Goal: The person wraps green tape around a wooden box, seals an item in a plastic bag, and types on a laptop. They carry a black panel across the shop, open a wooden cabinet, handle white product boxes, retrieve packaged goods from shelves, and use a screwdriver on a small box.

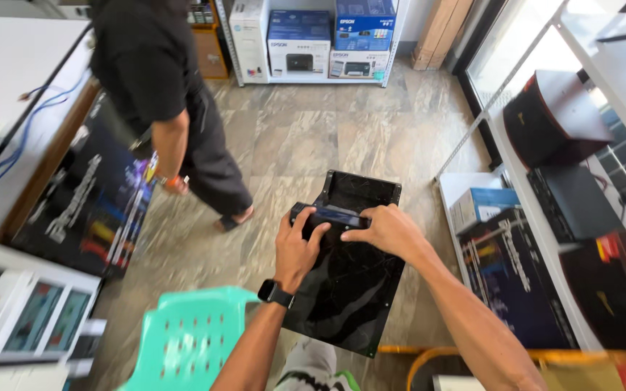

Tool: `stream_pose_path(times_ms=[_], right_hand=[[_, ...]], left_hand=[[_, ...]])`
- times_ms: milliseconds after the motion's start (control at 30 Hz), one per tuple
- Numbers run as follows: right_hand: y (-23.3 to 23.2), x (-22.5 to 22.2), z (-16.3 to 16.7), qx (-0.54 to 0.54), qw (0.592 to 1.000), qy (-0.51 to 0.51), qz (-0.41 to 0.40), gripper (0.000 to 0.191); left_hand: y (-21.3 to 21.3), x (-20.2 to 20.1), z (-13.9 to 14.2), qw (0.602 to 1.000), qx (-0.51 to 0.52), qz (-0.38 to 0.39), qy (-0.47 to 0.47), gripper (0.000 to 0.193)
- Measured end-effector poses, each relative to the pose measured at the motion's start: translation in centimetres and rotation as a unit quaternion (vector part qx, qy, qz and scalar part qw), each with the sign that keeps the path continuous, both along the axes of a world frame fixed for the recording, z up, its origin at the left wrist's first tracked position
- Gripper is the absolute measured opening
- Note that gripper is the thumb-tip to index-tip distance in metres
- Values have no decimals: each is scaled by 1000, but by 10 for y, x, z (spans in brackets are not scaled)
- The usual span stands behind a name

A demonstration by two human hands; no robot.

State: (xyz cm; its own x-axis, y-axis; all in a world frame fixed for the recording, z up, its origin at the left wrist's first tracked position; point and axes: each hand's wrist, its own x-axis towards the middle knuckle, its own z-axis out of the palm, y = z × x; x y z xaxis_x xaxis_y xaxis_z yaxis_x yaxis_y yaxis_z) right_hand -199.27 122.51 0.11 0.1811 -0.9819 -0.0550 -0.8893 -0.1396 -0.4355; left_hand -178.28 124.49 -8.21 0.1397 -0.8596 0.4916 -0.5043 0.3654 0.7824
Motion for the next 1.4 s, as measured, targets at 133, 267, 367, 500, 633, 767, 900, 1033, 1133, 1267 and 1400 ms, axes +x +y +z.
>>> stream_pose_path(times_ms=[133,267,367,500,633,767,900,1033,1133,1267,1400], right_hand=[[-112,-16,4,-2,1000,-11,-9,76],[-200,-33,14,36,997,-36,-63,75],[-273,-40,28,29,997,-18,-70,78],[-361,-40,26,-8,1000,13,-9,84],[-484,-29,29,-3,998,47,43,83],[-596,-16,27,16,989,73,131,80],[-689,17,36,16,975,80,205,79],[-772,61,47,-11,957,78,279,77],[-832,102,49,12,942,94,322,78],[-907,170,42,6,934,91,345,83],[-977,246,37,-5,920,105,377,86]], left_hand=[[-119,-14,17,1000,-11,-22,-6,44],[-210,-29,37,999,28,-33,-14,45],[-283,-36,53,999,-4,-34,-17,47],[-361,-38,46,1000,-9,3,-5,46],[-471,-37,46,998,7,53,16,46],[-553,-29,40,992,-5,123,20,42],[-611,-11,48,978,-20,208,10,41],[-669,14,56,957,-37,287,1,40],[-712,45,55,944,-58,324,-15,41],[-774,100,49,924,-40,380,-19,43],[-836,163,48,900,-34,432,-48,43]])
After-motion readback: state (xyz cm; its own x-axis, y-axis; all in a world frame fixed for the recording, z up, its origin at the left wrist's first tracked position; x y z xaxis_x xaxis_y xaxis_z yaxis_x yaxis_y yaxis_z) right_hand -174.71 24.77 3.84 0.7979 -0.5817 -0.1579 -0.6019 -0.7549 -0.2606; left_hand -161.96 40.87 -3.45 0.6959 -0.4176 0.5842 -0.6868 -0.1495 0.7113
